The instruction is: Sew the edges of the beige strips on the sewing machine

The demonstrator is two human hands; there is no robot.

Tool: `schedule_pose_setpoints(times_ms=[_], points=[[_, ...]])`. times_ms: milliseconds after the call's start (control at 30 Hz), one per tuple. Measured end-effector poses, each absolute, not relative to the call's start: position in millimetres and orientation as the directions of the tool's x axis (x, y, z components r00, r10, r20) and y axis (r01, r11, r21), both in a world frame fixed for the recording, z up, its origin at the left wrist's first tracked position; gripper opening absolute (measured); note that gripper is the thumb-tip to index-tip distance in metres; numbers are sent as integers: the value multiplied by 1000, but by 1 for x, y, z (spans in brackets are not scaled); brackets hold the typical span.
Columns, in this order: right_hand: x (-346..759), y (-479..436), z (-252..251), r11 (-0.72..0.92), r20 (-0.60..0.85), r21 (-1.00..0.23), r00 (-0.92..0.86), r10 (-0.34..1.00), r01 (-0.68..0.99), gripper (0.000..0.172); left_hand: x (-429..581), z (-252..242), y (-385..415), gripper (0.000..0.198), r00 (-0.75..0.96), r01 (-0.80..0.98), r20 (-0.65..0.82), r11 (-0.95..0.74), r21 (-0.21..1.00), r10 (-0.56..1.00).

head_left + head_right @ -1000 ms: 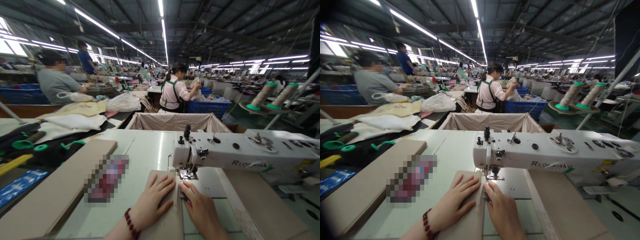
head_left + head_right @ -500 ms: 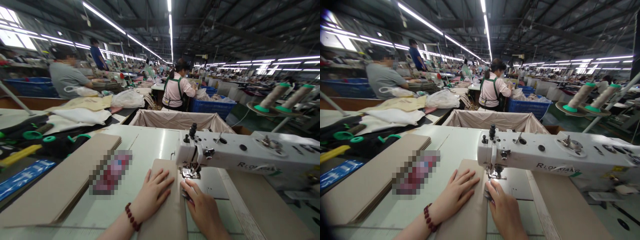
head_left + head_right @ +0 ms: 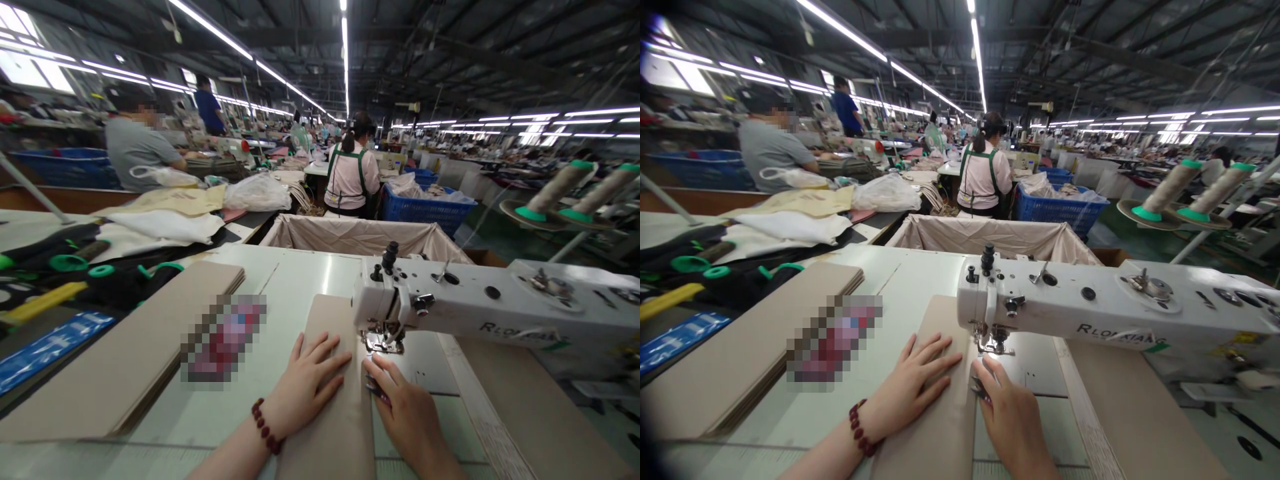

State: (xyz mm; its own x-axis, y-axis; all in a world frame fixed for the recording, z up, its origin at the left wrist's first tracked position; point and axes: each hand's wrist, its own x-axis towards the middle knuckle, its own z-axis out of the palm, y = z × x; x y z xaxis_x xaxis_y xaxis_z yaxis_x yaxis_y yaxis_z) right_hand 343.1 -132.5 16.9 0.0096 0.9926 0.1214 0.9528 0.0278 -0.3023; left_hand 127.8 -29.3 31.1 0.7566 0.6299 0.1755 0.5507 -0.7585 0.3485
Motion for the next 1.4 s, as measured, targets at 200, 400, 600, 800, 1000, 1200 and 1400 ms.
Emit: schedule_pose_setpoints(times_ms=[200,400,600,800,1000,1200,1400], points=[[343,-133,19,43,133,-321,0,991,946,59,128,32,-29,41,757,553,167,-756,350,631],[344,-134,17,38,130,-323,4,991,946,64,129,32,-29,41,763,554,152,-758,345,628],[344,-133,15,38,128,-331,5,992,943,66,128,29,-29,41,759,556,162,-756,345,631],[345,-133,15,34,113,-334,4,994,942,66,128,29,-28,41,758,561,153,-754,342,634],[345,-134,14,38,119,-320,1,993,947,64,128,28,-29,40,758,559,159,-755,342,633],[344,-133,13,29,115,-316,8,993,948,63,129,28,-29,40,757,564,151,-753,340,636],[345,-133,13,47,117,-327,-9,993,944,66,131,26,-28,42,748,577,165,-753,315,642]])
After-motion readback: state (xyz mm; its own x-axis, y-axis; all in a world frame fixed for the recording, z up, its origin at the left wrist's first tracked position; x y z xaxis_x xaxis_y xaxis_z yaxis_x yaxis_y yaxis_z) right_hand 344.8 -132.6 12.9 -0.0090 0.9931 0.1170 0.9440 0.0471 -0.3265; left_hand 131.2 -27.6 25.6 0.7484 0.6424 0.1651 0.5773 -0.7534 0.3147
